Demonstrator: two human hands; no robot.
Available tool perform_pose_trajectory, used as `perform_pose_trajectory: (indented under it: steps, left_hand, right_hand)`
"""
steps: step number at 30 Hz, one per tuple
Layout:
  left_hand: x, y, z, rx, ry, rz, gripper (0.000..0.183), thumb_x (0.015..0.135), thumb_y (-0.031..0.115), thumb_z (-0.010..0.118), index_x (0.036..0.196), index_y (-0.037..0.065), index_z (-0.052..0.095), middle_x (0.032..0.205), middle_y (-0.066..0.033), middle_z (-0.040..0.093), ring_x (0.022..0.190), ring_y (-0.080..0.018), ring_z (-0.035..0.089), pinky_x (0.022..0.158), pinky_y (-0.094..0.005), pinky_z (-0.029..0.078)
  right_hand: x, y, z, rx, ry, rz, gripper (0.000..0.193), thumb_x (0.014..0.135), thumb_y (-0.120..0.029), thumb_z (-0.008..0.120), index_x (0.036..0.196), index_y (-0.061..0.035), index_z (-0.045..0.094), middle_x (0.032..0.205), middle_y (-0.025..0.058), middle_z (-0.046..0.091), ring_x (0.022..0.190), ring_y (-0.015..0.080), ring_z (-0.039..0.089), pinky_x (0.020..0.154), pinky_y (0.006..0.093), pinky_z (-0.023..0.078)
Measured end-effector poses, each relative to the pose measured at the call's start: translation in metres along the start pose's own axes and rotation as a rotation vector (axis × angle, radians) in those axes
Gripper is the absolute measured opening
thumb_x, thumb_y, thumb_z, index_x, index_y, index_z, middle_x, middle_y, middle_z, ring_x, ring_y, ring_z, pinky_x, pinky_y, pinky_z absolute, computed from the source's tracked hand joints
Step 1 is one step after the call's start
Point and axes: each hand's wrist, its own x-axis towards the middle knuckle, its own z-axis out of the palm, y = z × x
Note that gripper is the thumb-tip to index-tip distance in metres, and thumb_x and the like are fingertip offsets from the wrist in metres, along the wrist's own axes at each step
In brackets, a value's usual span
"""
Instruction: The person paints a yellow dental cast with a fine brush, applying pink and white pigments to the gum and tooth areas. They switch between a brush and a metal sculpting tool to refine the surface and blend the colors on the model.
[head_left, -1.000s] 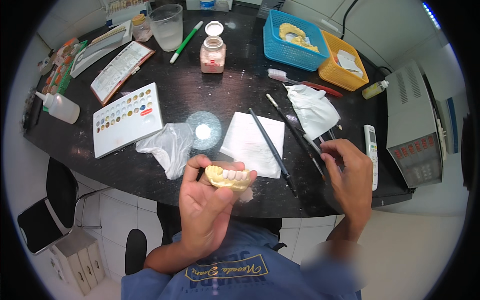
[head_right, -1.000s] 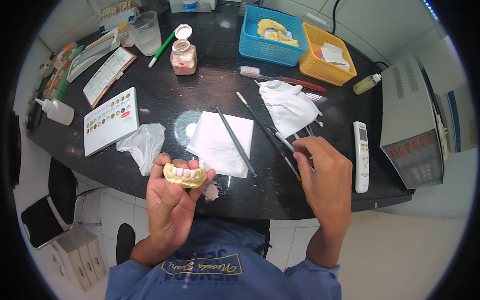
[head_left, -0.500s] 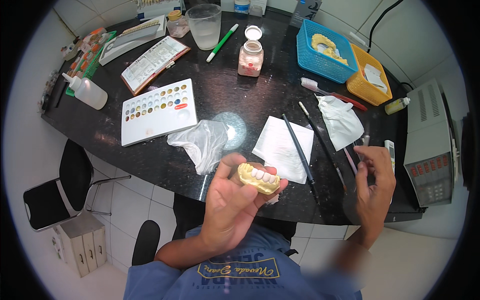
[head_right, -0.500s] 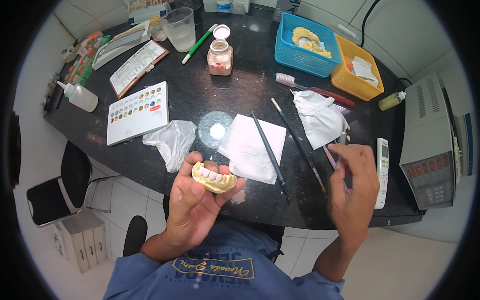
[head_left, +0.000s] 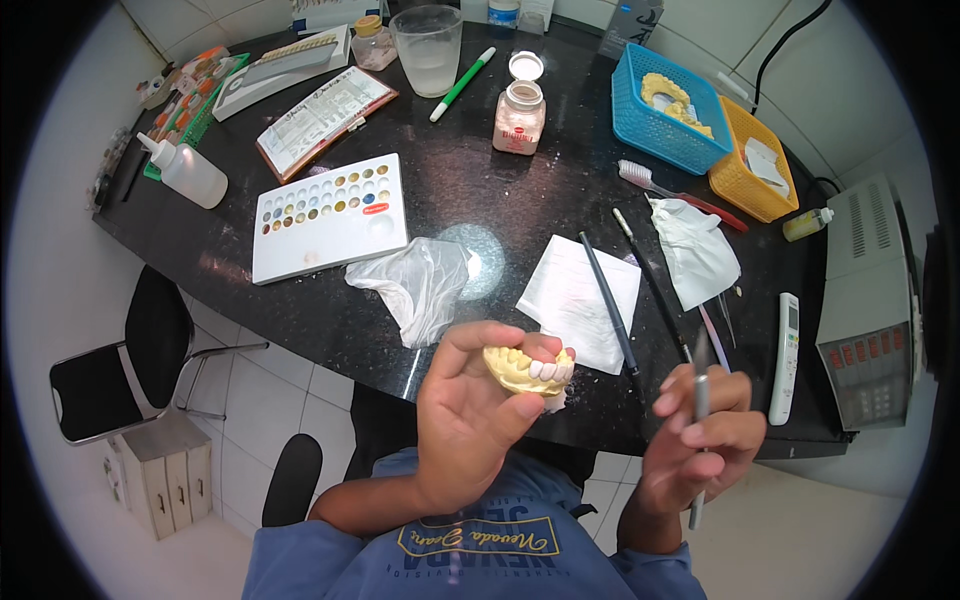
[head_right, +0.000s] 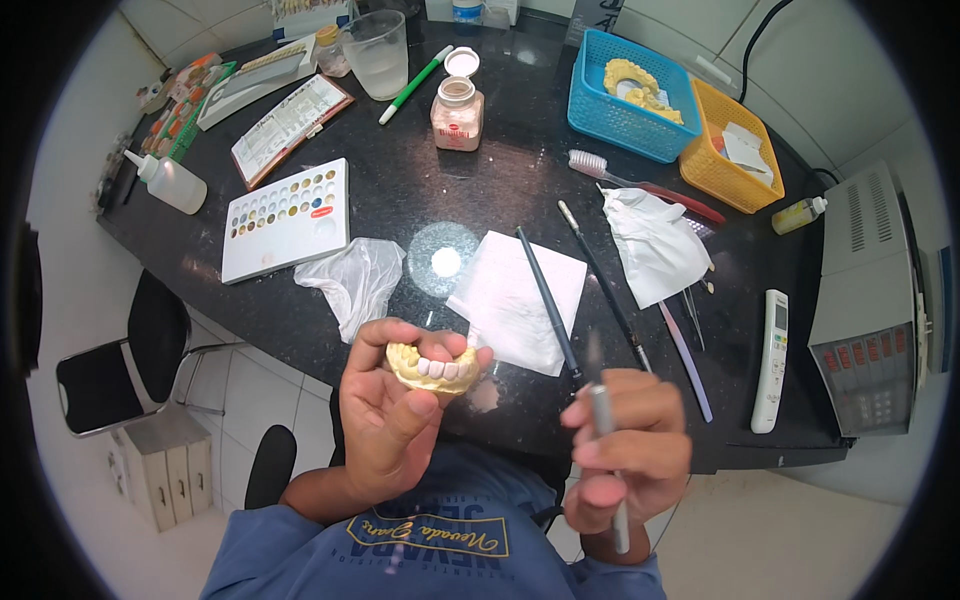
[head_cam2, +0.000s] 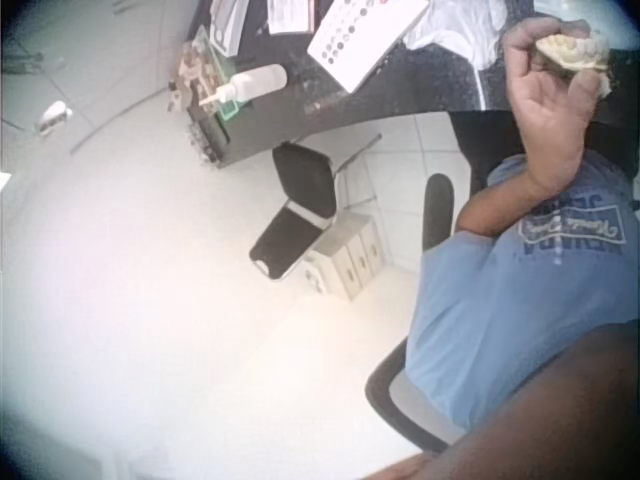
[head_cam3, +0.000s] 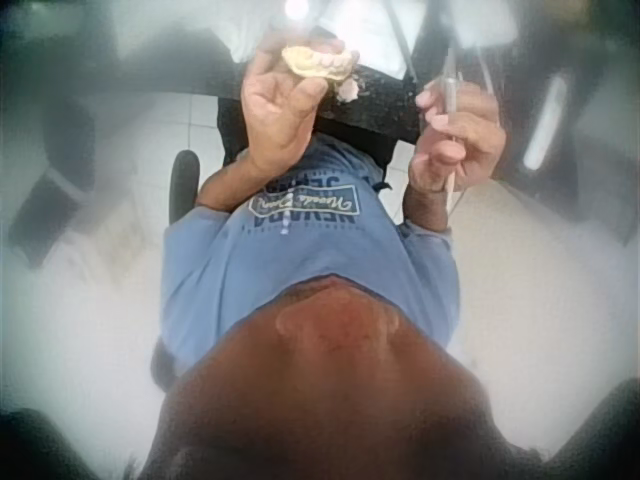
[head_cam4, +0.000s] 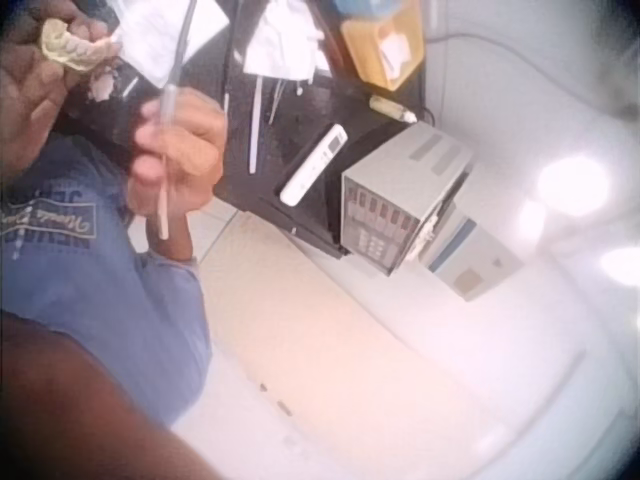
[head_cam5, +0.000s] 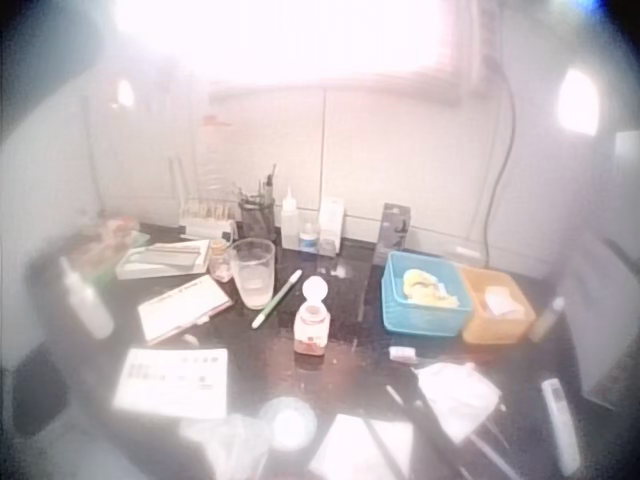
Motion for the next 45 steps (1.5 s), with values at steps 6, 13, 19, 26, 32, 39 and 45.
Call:
perform_pose_trajectory:
  steps: [6,13,19,26,32,39,45]
  left_hand:
    - [0.004,-0.006,-0.004,0.091,-0.057,0.215,0.041,0.084,-0.009,0.061,0.118,0.001,0.040,0.115,-0.0196,0.055,0.116,-0.0271,0.054,0.099,-0.0383,0.045]
    - [0.006,-0.003,-0.004,-0.043,-0.042,0.042,0.041,0.086,-0.004,0.061,0.121,0.001,0.039,0.116,-0.0203,0.054,0.115,-0.0299,0.055,0.098,-0.0401,0.046]
    - [0.010,0.005,-0.002,-0.170,-0.004,-0.075,0.042,0.087,0.002,0.063,0.122,0.003,0.040,0.116,-0.0181,0.055,0.114,-0.0300,0.056,0.100,-0.0434,0.045]
    - [0.009,0.000,-0.005,-0.168,-0.023,-0.036,0.041,0.087,0.001,0.062,0.122,0.004,0.040,0.115,-0.0169,0.055,0.118,-0.0274,0.052,0.101,-0.0427,0.044]
    - [0.007,0.003,-0.001,-0.029,0.034,-0.078,0.042,0.082,0.010,0.071,0.113,0.011,0.043,0.105,-0.0070,0.054,0.119,-0.0234,0.050,0.101,-0.0459,0.045]
    - [0.005,0.000,-0.001,0.058,0.027,0.005,0.043,0.078,0.007,0.075,0.106,0.011,0.043,0.100,-0.0067,0.056,0.121,-0.0246,0.047,0.105,-0.0543,0.040]
    - [0.003,-0.003,-0.002,0.159,0.013,0.085,0.043,0.076,0.005,0.077,0.102,0.011,0.043,0.101,-0.0060,0.057,0.119,-0.0235,0.047,0.106,-0.0571,0.038]
  right_hand:
    - [-0.005,-0.002,0.025,0.061,-0.065,0.116,0.029,0.085,-0.010,0.065,0.105,0.0041,0.049,0.092,0.0217,0.061,0.084,0.0294,0.067,0.075,0.0373,0.055]
    - [-0.004,0.003,0.020,0.111,-0.086,0.152,0.026,0.086,-0.009,0.063,0.103,0.0045,0.048,0.091,0.0236,0.061,0.089,0.0319,0.067,0.081,0.0397,0.056]
    - [-0.002,0.003,0.021,0.126,-0.092,0.179,0.025,0.086,-0.009,0.062,0.102,0.0045,0.047,0.091,0.0237,0.062,0.095,0.0333,0.066,0.082,0.0404,0.056]
    - [-0.001,0.003,0.022,0.086,-0.107,0.172,0.023,0.085,-0.007,0.063,0.100,0.0043,0.050,0.090,0.0238,0.063,0.095,0.0337,0.066,0.084,0.0394,0.055]
    - [-0.005,0.006,0.029,0.022,-0.112,0.120,0.025,0.082,-0.006,0.067,0.099,0.0052,0.052,0.089,0.0253,0.064,0.091,0.0349,0.067,0.077,0.0374,0.057]
    - [-0.009,0.007,0.032,-0.017,-0.073,0.067,0.024,0.080,-0.005,0.068,0.094,0.0036,0.051,0.082,0.0219,0.065,0.087,0.0368,0.068,0.073,0.0397,0.059]
    - [-0.010,0.003,0.028,-0.084,-0.105,0.024,0.025,0.078,-0.006,0.070,0.093,0.0006,0.051,0.081,0.0165,0.062,0.087,0.0371,0.068,0.070,0.0397,0.060]
